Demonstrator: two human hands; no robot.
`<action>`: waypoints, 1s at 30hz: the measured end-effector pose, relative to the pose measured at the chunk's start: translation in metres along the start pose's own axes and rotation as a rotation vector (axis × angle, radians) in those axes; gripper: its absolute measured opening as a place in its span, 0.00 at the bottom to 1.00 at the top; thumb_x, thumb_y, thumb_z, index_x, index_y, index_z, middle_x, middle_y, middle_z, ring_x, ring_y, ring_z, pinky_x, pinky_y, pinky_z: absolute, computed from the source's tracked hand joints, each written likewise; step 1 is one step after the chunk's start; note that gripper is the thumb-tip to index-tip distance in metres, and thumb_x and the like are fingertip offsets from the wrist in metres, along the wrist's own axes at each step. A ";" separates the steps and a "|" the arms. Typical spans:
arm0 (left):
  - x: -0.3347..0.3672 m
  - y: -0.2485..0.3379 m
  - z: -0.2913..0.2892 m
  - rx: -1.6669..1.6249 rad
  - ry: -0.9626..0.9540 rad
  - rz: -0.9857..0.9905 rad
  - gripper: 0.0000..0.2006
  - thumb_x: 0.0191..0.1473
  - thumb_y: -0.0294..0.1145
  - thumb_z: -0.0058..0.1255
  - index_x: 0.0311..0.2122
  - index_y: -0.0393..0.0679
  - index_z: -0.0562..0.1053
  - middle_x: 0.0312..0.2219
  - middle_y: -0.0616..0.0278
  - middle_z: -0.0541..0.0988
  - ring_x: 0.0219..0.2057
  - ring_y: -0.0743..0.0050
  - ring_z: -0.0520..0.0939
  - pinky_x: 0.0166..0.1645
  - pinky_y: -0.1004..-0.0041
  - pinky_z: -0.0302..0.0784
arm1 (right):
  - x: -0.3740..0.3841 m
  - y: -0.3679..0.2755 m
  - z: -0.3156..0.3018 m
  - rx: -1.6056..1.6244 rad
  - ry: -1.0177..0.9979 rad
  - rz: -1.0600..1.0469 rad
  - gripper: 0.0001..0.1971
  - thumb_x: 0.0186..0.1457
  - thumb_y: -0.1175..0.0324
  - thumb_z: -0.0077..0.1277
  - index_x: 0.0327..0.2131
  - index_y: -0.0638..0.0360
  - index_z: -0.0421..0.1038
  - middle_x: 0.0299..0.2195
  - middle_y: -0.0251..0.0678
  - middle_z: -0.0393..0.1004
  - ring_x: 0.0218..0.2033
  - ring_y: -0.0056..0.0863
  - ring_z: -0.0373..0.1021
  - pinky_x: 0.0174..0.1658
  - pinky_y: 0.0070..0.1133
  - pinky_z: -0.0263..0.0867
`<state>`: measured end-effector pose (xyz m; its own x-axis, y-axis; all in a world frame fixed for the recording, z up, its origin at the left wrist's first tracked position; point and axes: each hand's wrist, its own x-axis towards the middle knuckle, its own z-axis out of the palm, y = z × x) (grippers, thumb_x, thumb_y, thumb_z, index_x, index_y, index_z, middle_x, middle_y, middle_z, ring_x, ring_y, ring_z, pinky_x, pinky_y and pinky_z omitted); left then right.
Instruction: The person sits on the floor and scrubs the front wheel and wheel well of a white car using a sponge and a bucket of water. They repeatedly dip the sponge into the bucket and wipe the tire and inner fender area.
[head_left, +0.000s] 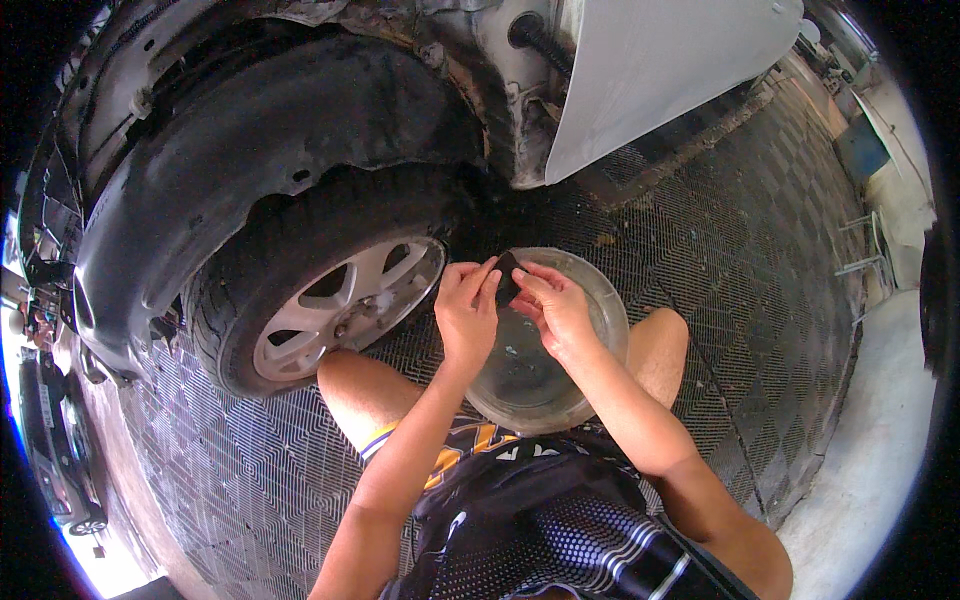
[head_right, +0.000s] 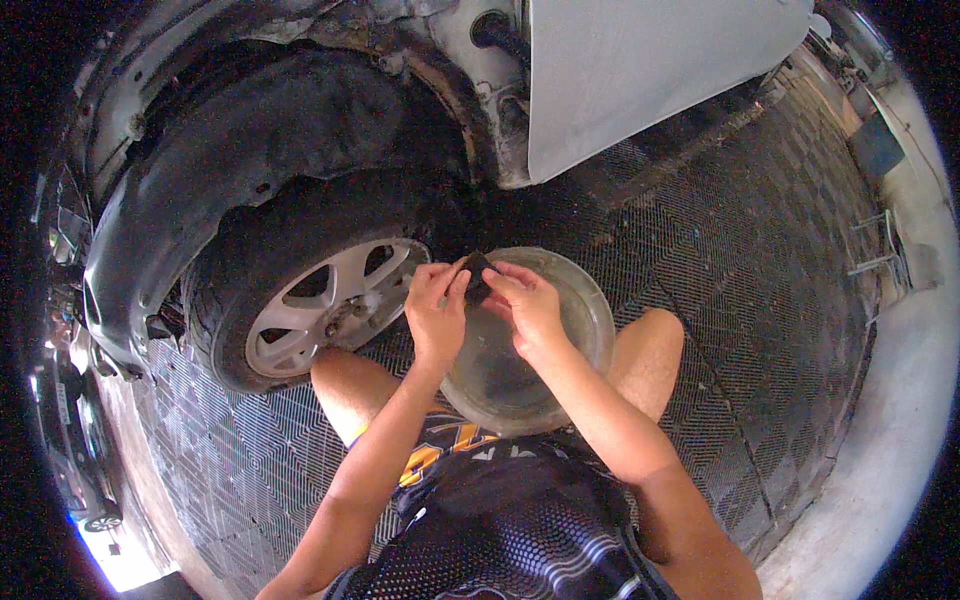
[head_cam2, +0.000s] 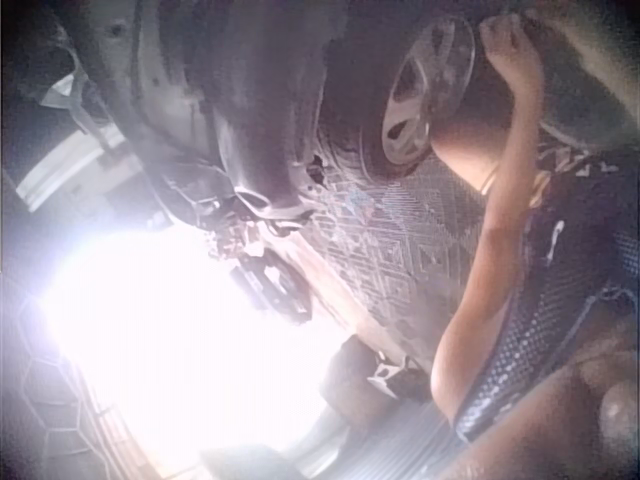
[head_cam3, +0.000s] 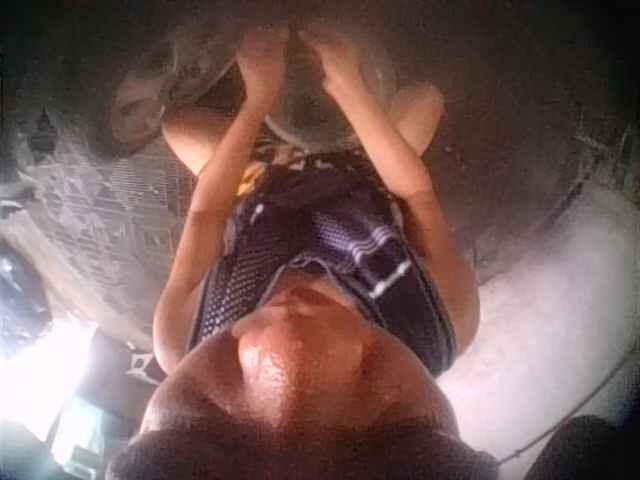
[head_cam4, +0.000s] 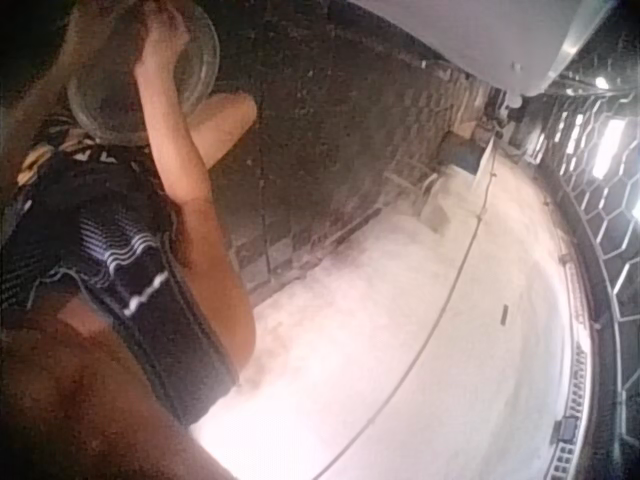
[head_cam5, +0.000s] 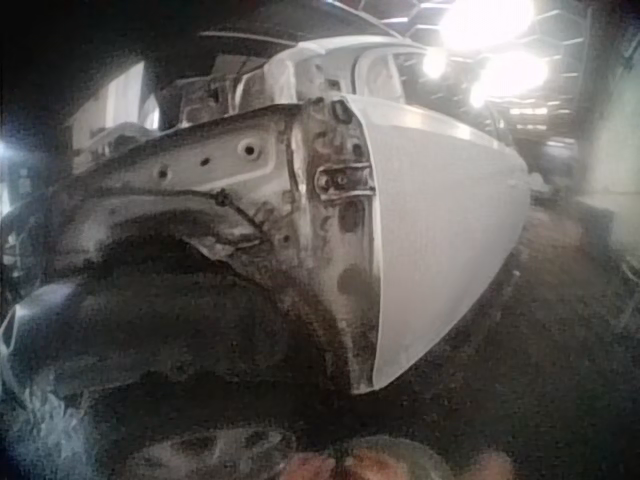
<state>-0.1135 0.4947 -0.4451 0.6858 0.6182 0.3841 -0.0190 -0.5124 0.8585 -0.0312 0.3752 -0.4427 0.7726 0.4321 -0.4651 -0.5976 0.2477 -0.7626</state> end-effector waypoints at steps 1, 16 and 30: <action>-0.001 -0.001 0.000 0.098 0.012 0.078 0.11 0.58 0.29 0.58 0.44 0.37 0.81 0.42 0.55 0.79 0.37 0.63 0.80 0.41 0.68 0.76 | -0.003 0.002 0.000 0.061 -0.019 0.005 0.18 0.58 0.71 0.63 0.50 0.62 0.74 0.41 0.33 0.79 0.37 0.18 0.74 0.39 0.20 0.74; 0.018 0.013 -0.012 -0.259 -0.254 -0.279 0.07 0.58 0.28 0.61 0.39 0.36 0.80 0.27 0.65 0.81 0.30 0.83 0.77 0.37 0.76 0.74 | -0.006 -0.014 0.005 0.050 -0.187 -0.120 0.13 0.58 0.71 0.63 0.46 0.61 0.78 0.39 0.30 0.80 0.38 0.17 0.74 0.43 0.16 0.68; 0.027 0.014 -0.025 -0.499 -0.359 -0.503 0.12 0.60 0.32 0.60 0.43 0.34 0.79 0.27 0.62 0.82 0.29 0.79 0.82 0.34 0.77 0.76 | -0.004 -0.029 0.016 -0.162 -0.175 -0.362 0.15 0.58 0.71 0.63 0.48 0.60 0.79 0.44 0.32 0.78 0.43 0.17 0.73 0.44 0.18 0.71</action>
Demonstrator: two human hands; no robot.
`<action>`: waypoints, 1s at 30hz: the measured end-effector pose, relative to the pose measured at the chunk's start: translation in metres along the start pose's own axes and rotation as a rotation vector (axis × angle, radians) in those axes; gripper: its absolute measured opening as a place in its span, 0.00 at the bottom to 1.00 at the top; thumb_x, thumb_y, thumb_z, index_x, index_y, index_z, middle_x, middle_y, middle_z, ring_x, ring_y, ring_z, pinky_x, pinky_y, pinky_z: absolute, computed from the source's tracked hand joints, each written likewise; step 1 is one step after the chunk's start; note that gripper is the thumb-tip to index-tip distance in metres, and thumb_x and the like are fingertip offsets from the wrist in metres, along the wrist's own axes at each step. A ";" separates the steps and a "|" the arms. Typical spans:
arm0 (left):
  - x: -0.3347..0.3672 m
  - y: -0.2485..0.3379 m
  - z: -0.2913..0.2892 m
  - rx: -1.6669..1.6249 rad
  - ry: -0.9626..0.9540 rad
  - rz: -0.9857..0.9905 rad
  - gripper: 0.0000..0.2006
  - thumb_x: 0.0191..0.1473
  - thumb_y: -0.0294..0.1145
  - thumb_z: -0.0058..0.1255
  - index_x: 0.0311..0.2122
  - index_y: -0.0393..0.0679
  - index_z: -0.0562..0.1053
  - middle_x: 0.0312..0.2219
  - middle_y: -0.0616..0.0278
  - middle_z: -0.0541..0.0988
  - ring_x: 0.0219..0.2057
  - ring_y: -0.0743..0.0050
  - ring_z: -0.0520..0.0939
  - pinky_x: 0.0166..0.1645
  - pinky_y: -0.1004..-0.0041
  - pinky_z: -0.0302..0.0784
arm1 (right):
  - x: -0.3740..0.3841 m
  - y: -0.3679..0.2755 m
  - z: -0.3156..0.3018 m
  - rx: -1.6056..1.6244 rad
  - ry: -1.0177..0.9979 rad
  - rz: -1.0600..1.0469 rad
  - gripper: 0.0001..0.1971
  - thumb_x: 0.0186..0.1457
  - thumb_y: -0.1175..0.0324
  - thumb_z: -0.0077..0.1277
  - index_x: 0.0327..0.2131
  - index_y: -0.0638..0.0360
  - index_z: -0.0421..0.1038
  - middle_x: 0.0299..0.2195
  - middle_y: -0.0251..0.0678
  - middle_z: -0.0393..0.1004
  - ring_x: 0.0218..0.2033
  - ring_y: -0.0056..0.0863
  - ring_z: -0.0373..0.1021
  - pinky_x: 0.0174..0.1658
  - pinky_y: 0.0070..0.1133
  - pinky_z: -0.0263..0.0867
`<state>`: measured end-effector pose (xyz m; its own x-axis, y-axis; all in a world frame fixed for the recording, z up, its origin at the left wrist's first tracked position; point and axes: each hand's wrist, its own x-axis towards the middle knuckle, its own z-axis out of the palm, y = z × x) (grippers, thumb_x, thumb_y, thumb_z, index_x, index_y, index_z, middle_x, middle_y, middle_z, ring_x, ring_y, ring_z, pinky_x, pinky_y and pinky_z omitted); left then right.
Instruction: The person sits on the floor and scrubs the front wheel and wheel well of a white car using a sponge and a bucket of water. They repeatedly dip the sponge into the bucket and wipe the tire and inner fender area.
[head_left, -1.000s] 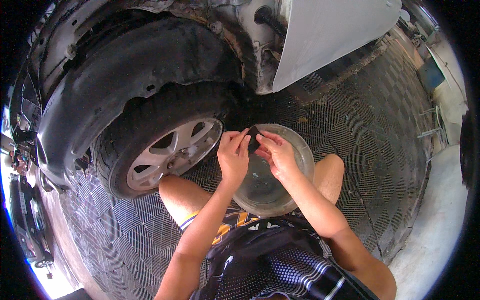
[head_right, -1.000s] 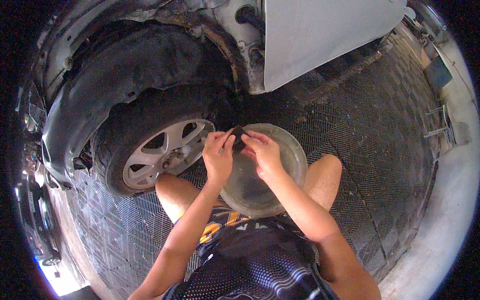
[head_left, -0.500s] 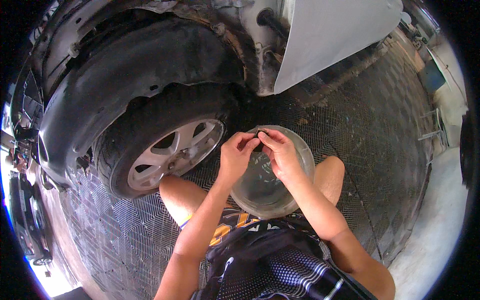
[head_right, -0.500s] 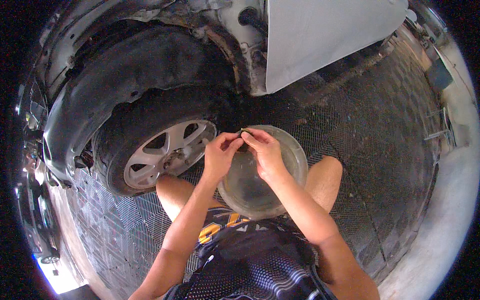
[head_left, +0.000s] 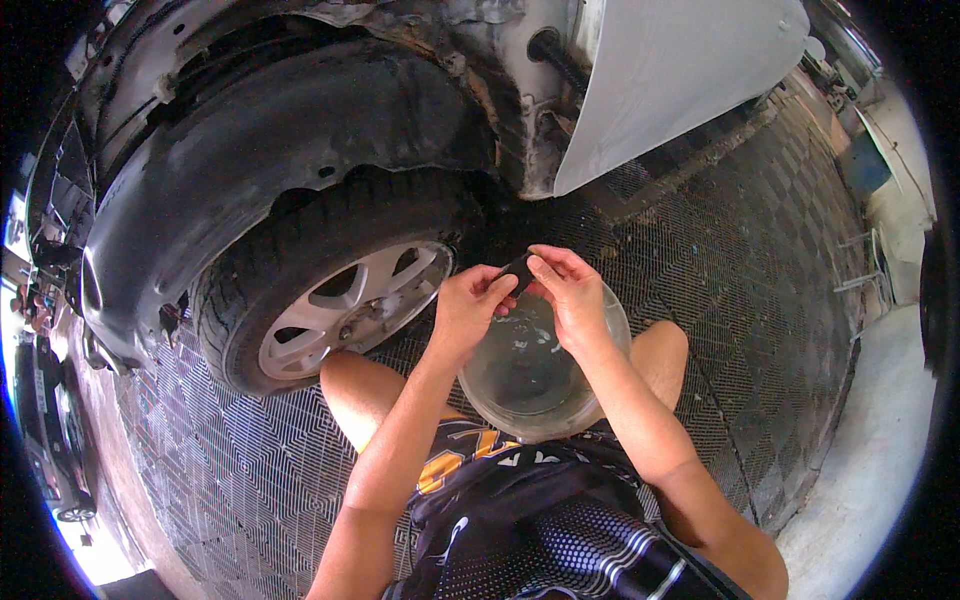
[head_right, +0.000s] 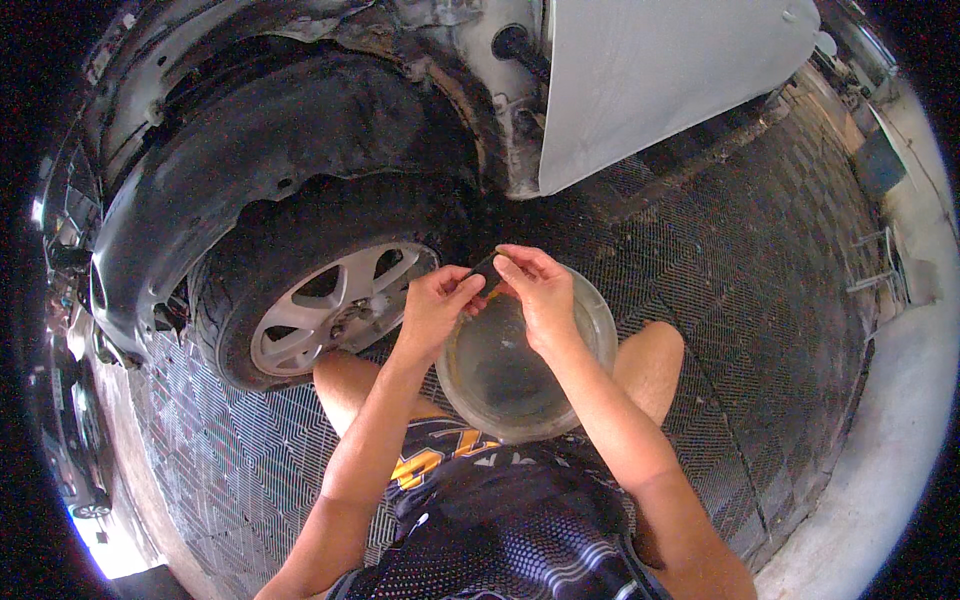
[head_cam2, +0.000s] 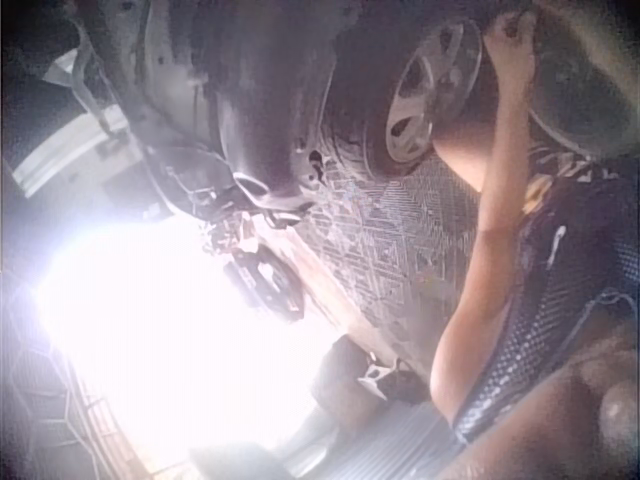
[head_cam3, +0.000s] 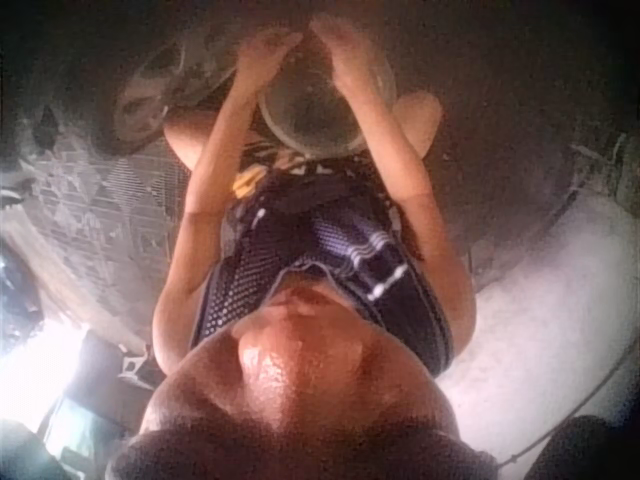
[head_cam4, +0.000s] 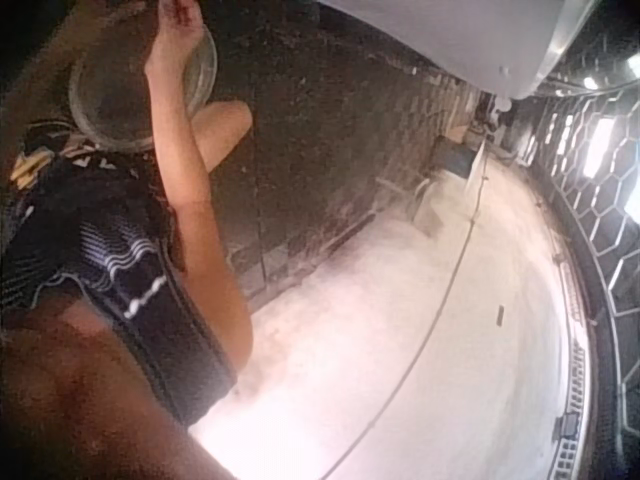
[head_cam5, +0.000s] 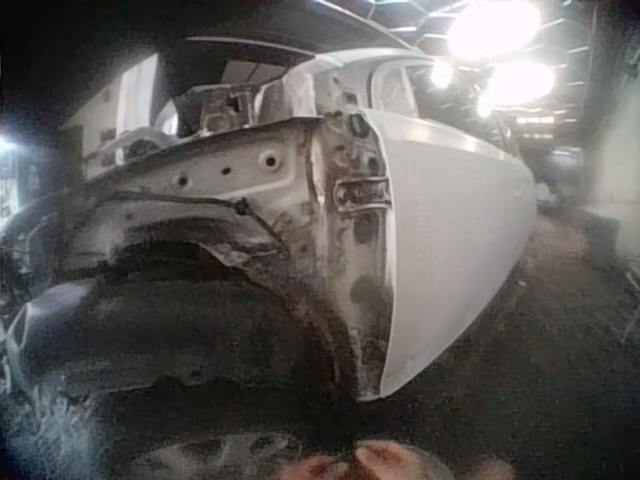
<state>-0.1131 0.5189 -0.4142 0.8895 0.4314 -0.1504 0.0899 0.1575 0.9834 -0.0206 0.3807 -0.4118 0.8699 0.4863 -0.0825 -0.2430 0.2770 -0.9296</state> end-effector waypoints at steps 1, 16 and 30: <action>0.001 -0.004 -0.003 0.003 -0.004 -0.011 0.12 0.61 0.33 0.60 0.44 0.34 0.78 0.28 0.61 0.82 0.29 0.77 0.83 0.34 0.77 0.77 | -0.004 -0.004 0.006 -0.034 -0.001 -0.035 0.15 0.57 0.71 0.64 0.48 0.59 0.79 0.46 0.32 0.78 0.44 0.19 0.73 0.45 0.19 0.71; -0.006 0.009 0.006 -0.187 0.092 0.011 0.12 0.63 0.36 0.58 0.38 0.36 0.80 0.29 0.64 0.80 0.31 0.80 0.78 0.36 0.77 0.72 | -0.004 -0.009 -0.015 -0.342 -0.246 0.009 0.13 0.66 0.62 0.55 0.44 0.62 0.78 0.35 0.33 0.80 0.35 0.21 0.77 0.36 0.20 0.71; 0.021 -0.018 -0.002 0.399 0.330 0.486 0.09 0.59 0.31 0.58 0.38 0.34 0.76 0.34 0.52 0.78 0.34 0.57 0.79 0.37 0.64 0.74 | 0.011 0.028 0.022 -0.323 0.018 -0.181 0.07 0.60 0.70 0.61 0.33 0.62 0.74 0.28 0.24 0.72 0.33 0.10 0.65 0.35 0.14 0.63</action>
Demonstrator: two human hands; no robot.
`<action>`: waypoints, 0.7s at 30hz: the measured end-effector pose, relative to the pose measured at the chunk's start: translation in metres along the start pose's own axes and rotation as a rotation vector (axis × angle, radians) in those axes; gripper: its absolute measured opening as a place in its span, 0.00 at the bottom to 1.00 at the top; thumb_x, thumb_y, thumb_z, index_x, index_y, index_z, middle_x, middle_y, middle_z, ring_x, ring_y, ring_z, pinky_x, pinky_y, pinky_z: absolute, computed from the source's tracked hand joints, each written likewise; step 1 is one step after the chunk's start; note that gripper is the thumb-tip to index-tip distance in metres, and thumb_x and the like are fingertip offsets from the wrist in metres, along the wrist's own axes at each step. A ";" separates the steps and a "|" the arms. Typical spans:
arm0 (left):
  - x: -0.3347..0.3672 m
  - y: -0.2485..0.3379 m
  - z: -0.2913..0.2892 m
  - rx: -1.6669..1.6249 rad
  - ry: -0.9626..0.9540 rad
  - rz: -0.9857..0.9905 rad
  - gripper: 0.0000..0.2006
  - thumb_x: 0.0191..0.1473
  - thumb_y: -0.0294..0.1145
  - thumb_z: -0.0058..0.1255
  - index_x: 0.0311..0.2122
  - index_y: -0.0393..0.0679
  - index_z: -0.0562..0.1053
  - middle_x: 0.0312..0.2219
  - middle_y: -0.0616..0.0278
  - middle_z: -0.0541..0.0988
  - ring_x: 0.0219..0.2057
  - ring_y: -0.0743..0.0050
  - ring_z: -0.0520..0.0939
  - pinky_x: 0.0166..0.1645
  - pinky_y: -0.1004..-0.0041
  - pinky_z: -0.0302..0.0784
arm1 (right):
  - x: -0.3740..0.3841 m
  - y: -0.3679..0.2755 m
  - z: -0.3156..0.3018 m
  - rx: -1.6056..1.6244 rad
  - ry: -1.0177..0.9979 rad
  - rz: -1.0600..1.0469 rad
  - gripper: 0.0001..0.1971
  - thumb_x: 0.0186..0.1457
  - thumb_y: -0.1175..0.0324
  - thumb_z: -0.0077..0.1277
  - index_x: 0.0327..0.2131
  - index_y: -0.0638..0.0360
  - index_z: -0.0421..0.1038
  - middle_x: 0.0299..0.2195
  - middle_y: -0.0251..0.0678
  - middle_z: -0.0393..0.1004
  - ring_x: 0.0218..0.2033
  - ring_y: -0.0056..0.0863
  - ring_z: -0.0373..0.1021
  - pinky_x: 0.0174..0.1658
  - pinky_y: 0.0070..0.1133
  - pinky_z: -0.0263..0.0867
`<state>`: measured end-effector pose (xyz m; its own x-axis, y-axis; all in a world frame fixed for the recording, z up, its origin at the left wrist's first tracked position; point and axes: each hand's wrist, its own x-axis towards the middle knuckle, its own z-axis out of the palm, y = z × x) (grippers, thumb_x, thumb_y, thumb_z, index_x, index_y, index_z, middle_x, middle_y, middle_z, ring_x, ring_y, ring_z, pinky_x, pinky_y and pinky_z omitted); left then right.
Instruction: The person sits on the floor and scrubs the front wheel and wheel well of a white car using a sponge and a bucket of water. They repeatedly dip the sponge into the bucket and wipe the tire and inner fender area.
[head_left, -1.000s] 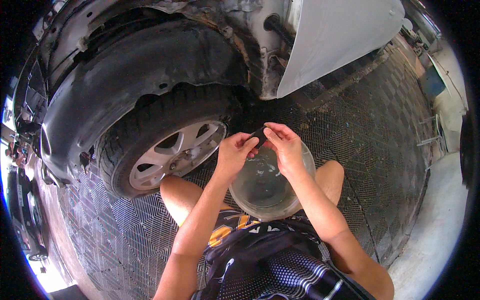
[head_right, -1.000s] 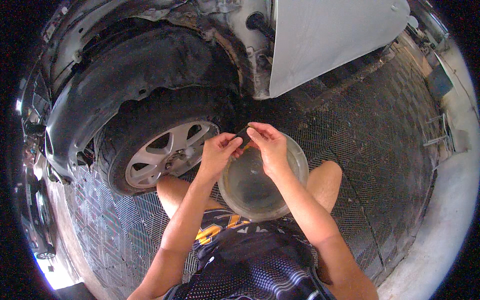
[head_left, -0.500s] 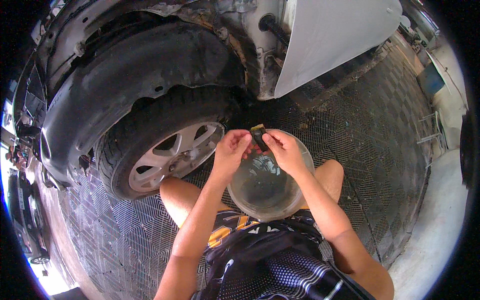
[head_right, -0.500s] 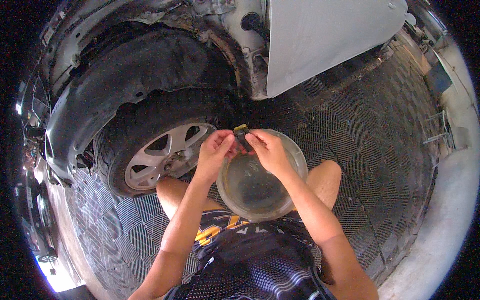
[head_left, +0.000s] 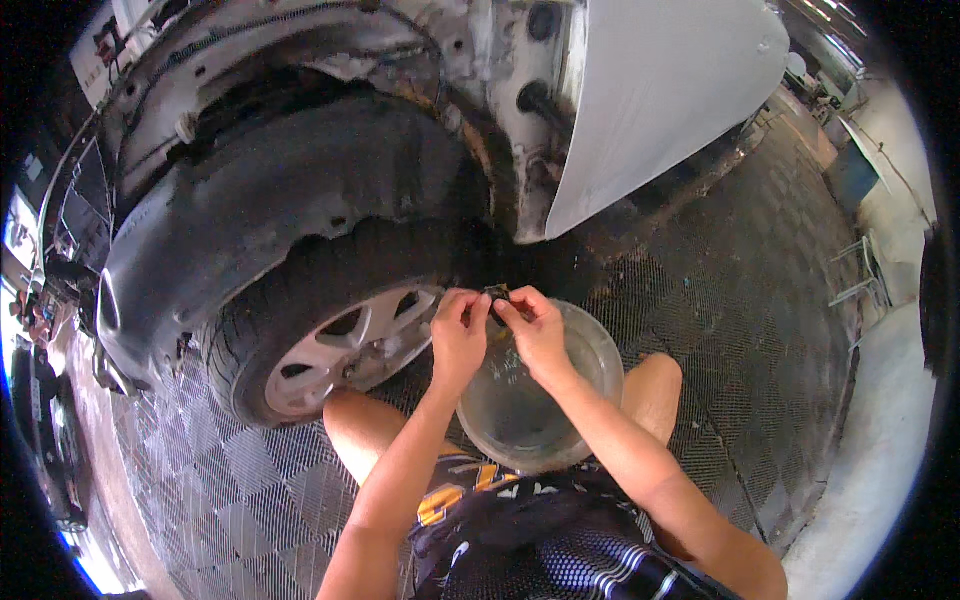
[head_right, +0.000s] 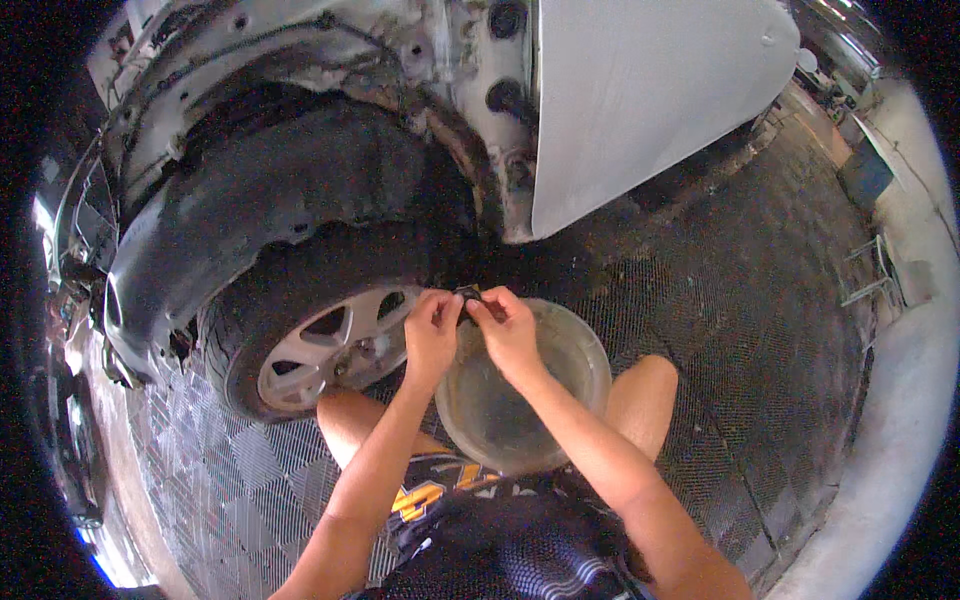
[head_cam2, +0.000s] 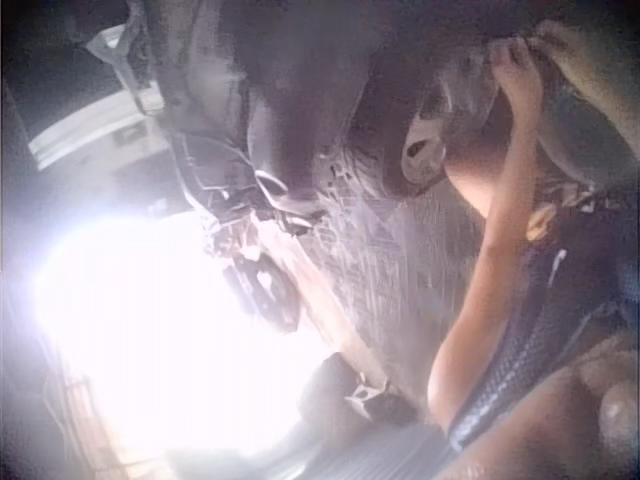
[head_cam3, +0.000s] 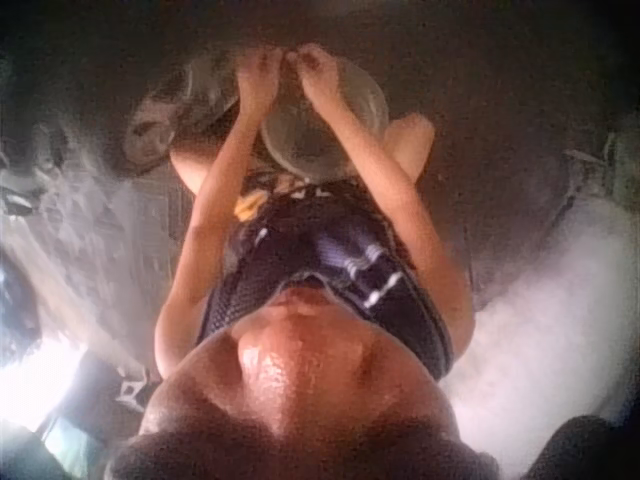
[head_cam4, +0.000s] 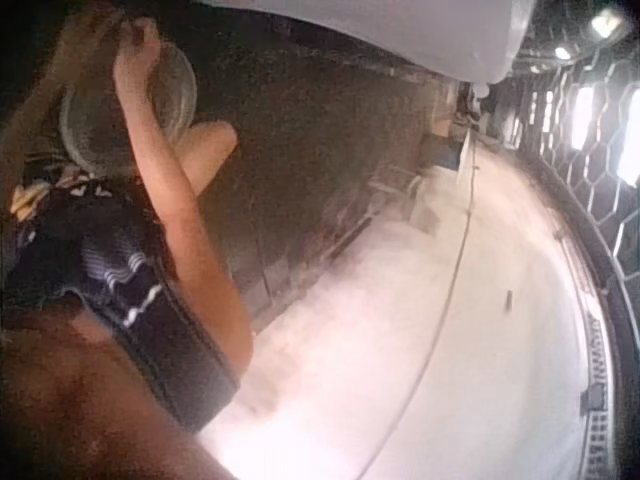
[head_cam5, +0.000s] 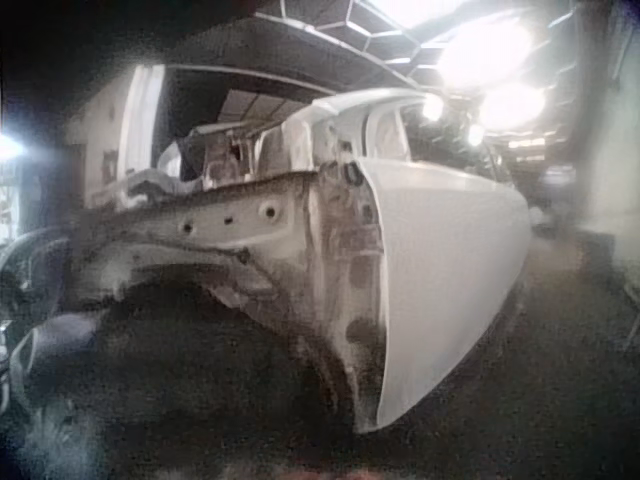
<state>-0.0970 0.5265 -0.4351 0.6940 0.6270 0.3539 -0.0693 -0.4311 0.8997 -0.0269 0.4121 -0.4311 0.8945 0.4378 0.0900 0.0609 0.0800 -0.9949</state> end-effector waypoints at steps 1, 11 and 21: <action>0.002 -0.007 0.003 -0.006 0.013 0.018 0.11 0.59 0.32 0.58 0.41 0.35 0.76 0.37 0.50 0.78 0.37 0.54 0.80 0.39 0.61 0.75 | 0.010 0.003 0.003 -0.066 0.046 -0.090 0.06 0.63 0.70 0.57 0.37 0.63 0.72 0.30 0.24 0.72 0.32 0.10 0.64 0.35 0.14 0.59; -0.053 -0.084 0.013 0.741 -0.265 0.124 0.31 0.58 0.49 0.57 0.59 0.37 0.65 0.53 0.44 0.71 0.54 0.40 0.74 0.54 0.49 0.76 | 0.219 -0.160 0.090 -0.074 0.910 -0.643 0.13 0.66 0.69 0.48 0.45 0.72 0.70 0.42 0.57 0.75 0.44 0.55 0.72 0.50 0.39 0.66; -0.051 -0.075 0.014 0.751 -0.340 0.036 0.31 0.57 0.48 0.57 0.58 0.37 0.65 0.51 0.45 0.73 0.51 0.44 0.77 0.50 0.51 0.78 | 0.273 -0.169 0.076 -0.067 1.109 -0.746 0.16 0.64 0.69 0.52 0.48 0.76 0.73 0.44 0.59 0.78 0.46 0.52 0.75 0.53 0.38 0.68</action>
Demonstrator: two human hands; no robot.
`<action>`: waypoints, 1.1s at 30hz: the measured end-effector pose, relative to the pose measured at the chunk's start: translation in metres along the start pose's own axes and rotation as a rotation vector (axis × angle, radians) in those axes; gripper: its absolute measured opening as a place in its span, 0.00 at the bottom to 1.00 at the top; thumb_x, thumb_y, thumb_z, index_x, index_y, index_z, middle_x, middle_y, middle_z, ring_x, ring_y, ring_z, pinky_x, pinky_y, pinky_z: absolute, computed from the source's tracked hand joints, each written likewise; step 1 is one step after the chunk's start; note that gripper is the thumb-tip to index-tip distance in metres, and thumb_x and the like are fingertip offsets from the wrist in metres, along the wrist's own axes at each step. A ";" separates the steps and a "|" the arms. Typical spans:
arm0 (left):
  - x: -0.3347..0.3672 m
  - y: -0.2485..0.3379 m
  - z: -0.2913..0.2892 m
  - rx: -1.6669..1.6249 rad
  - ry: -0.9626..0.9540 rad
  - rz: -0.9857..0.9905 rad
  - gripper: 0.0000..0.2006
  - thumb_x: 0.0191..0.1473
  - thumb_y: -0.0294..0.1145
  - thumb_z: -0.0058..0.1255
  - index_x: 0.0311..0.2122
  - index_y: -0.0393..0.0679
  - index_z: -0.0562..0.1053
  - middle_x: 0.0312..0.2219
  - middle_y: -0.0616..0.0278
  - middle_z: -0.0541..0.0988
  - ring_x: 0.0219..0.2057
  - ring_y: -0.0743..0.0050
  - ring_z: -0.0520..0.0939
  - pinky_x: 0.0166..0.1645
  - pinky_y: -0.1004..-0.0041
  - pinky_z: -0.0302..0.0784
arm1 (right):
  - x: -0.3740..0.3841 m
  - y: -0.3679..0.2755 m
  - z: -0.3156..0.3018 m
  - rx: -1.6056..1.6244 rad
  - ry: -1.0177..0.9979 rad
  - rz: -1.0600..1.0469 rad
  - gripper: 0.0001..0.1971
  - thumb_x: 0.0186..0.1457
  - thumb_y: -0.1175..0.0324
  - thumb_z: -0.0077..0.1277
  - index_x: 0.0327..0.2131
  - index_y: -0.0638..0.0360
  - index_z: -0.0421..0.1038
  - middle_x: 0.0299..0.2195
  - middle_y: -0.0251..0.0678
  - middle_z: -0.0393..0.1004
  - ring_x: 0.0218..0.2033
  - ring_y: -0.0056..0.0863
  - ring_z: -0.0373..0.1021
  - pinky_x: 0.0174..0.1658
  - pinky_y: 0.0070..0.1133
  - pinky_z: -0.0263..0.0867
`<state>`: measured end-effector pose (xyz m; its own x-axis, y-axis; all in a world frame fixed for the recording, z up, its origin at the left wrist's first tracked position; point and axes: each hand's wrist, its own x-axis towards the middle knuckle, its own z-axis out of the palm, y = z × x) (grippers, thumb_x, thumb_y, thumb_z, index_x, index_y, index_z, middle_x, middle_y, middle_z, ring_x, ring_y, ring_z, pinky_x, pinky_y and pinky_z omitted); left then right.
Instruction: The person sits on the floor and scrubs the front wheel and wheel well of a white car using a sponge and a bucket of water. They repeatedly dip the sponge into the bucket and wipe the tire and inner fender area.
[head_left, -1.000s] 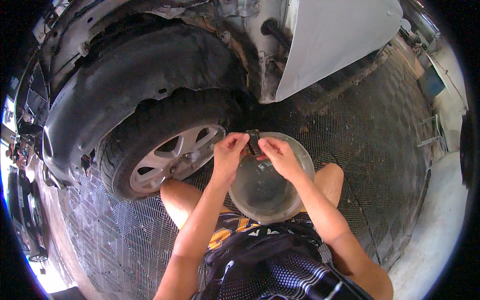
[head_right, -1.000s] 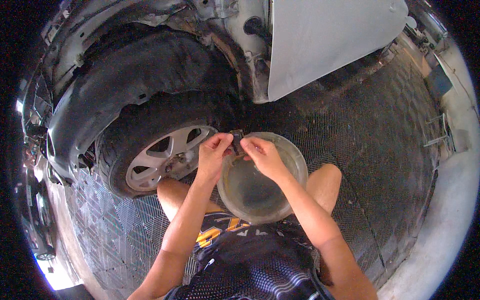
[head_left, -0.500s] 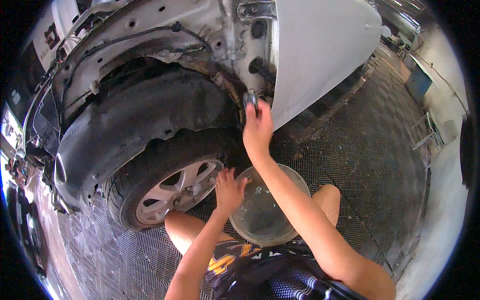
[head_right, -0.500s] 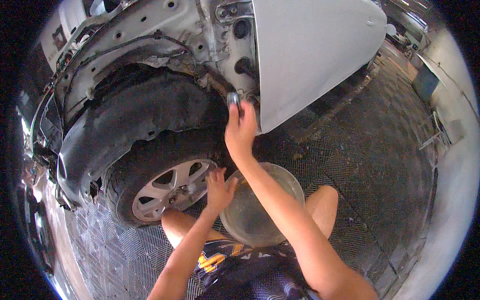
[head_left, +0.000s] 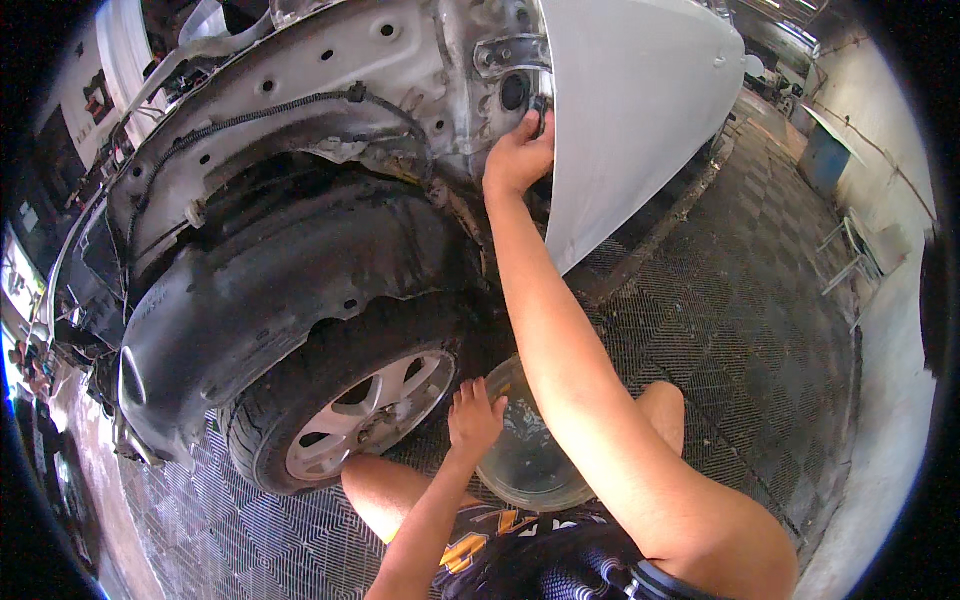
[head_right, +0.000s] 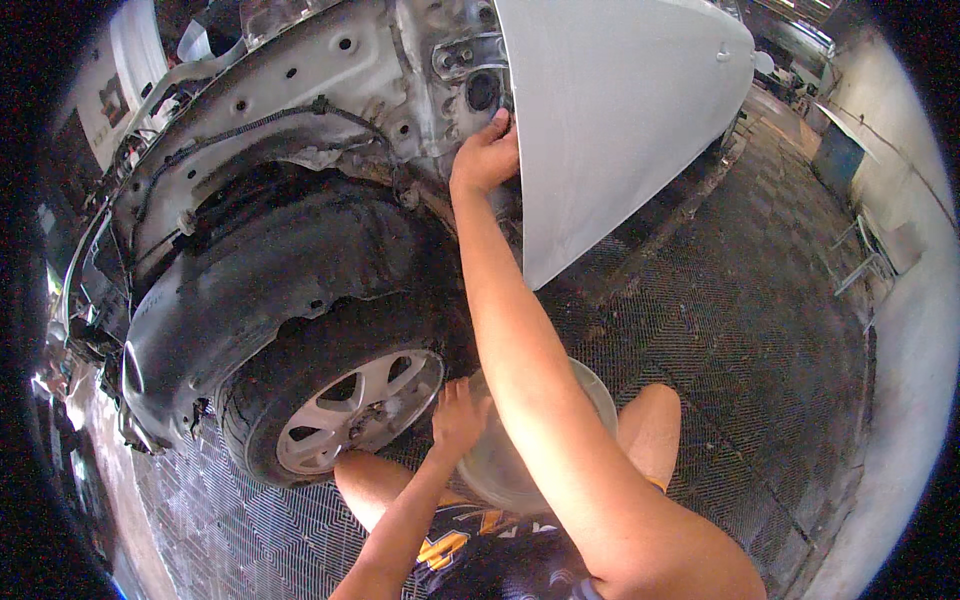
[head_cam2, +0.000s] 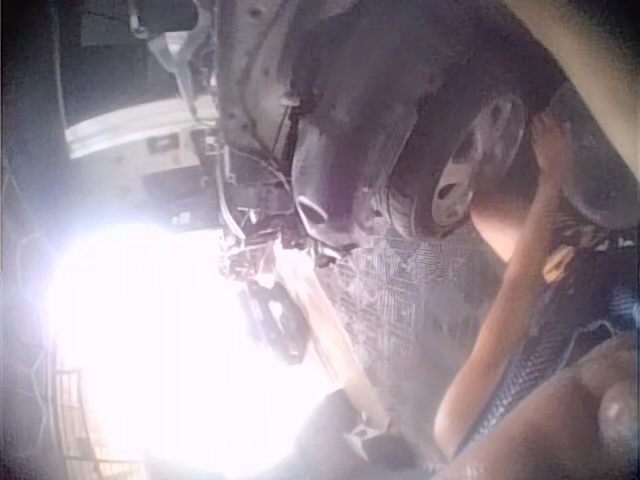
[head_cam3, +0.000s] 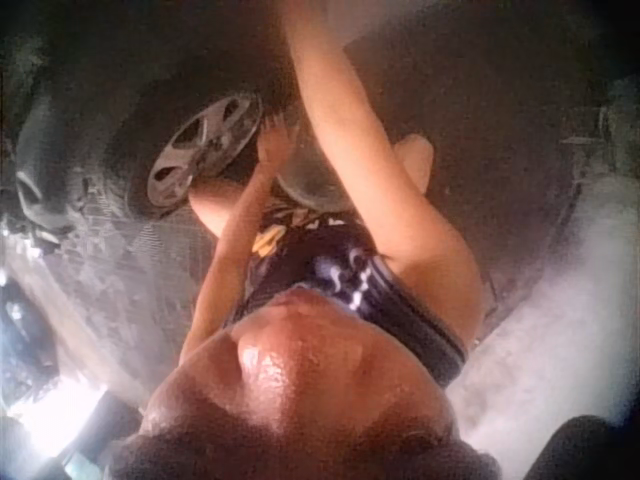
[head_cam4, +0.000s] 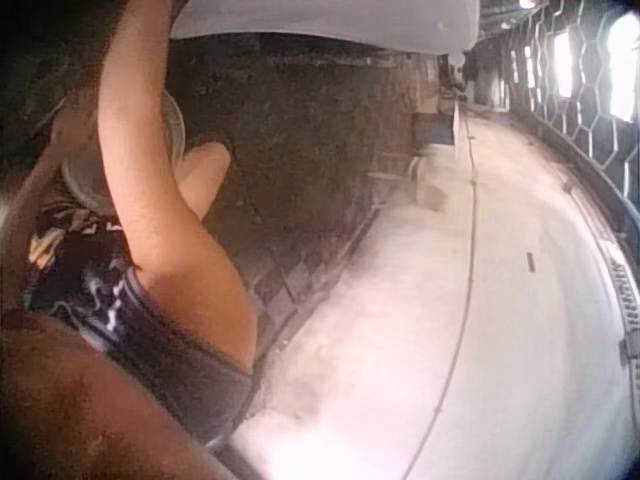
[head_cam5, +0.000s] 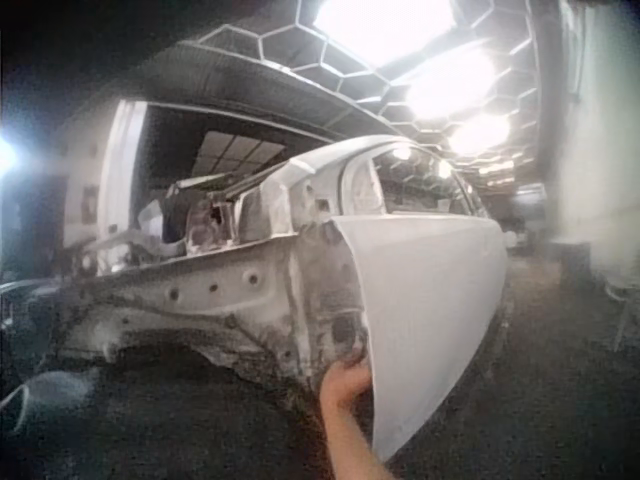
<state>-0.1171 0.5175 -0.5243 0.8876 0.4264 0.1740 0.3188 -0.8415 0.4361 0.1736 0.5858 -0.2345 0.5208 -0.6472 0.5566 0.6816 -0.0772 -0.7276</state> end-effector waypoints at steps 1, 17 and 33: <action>0.001 0.001 -0.001 0.004 -0.014 -0.012 0.31 0.57 0.48 0.57 0.58 0.37 0.65 0.51 0.45 0.73 0.51 0.44 0.77 0.50 0.51 0.78 | 0.000 0.001 -0.004 0.016 -0.023 -0.042 0.16 0.64 0.69 0.53 0.47 0.75 0.73 0.43 0.58 0.78 0.45 0.52 0.75 0.52 0.38 0.68; -0.002 0.002 -0.004 0.047 -0.061 0.012 0.32 0.58 0.48 0.56 0.59 0.35 0.64 0.52 0.44 0.72 0.51 0.44 0.77 0.50 0.52 0.79 | 0.009 0.006 -0.002 0.160 -0.105 -0.211 0.11 0.65 0.74 0.46 0.46 0.63 0.77 0.39 0.49 0.81 0.41 0.43 0.77 0.47 0.33 0.71; 0.004 0.008 -0.006 -0.004 -0.138 -0.050 0.33 0.57 0.47 0.58 0.59 0.36 0.63 0.51 0.44 0.72 0.49 0.43 0.78 0.48 0.54 0.81 | 0.007 0.011 -0.005 0.008 0.015 -0.403 0.08 0.58 0.80 0.49 0.39 0.64 0.76 0.33 0.48 0.79 0.37 0.52 0.75 0.42 0.38 0.69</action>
<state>-0.1124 0.5145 -0.5150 0.9081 0.4176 0.0296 0.3623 -0.8192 0.4446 0.1820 0.5768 -0.2411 0.2039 -0.5772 0.7908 0.8339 -0.3208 -0.4491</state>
